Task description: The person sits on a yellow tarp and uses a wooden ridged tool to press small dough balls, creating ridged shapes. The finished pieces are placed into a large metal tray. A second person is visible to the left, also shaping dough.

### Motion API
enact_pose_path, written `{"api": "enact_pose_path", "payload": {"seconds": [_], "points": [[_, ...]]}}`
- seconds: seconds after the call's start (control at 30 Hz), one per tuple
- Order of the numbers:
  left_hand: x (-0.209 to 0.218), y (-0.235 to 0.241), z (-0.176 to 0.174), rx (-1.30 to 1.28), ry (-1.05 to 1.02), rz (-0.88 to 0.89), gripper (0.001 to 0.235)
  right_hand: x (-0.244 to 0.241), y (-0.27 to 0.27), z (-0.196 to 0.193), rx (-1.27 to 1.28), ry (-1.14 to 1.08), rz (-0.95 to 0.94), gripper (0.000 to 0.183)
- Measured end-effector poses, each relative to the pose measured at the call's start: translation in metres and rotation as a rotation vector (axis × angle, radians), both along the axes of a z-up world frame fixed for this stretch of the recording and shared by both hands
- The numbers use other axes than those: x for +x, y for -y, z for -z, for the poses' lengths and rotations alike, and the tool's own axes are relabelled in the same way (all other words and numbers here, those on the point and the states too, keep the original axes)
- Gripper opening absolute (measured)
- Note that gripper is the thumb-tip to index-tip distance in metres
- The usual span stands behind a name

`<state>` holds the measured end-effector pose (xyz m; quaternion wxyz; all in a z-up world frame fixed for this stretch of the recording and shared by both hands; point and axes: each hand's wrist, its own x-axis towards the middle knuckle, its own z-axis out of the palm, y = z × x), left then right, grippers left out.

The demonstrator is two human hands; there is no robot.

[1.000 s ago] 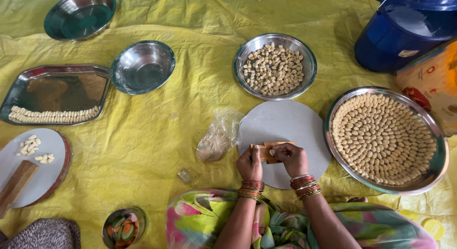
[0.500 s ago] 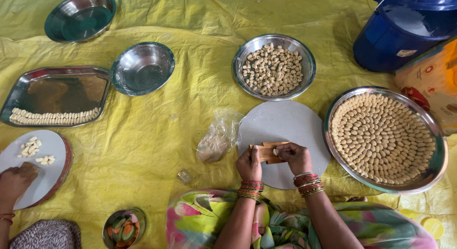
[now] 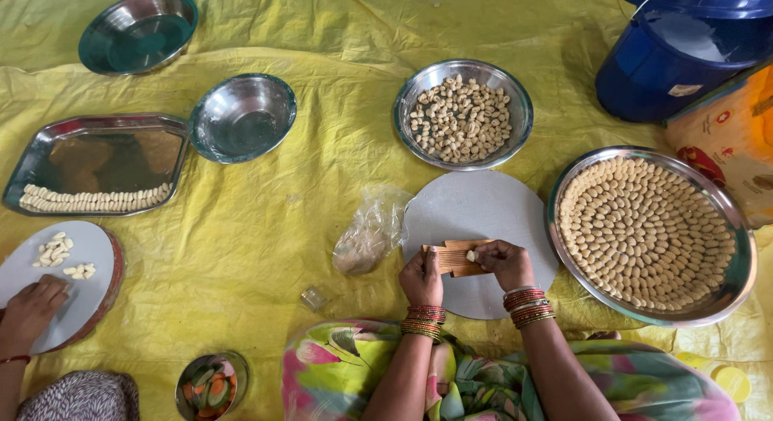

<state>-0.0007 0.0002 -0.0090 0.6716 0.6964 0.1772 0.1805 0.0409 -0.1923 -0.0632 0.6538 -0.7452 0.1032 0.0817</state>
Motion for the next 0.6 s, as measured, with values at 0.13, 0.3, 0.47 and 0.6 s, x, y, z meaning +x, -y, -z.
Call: {"api": "enact_pose_path", "payload": {"seconds": [0.13, 0.3, 0.47, 0.6], "points": [[0.001, -0.001, 0.003, -0.004, -0.018, 0.004, 0.043, -0.002, -0.003, -0.010, 0.023, 0.004, -0.003, 0.013], [0.000, -0.004, 0.003, -0.018, -0.022, -0.019, 0.039, -0.015, -0.023, -0.041, -0.028, 0.163, 0.005, 0.017], [0.000, -0.005, 0.001, 0.100, -0.079, -0.048, 0.037, -0.026, -0.048, -0.072, -0.433, 0.279, -0.009, 0.032], [0.001, -0.008, 0.003, 0.038, -0.156, -0.085, 0.038, -0.027, -0.049, -0.072, -0.429, 0.190, 0.009, 0.026]]}}
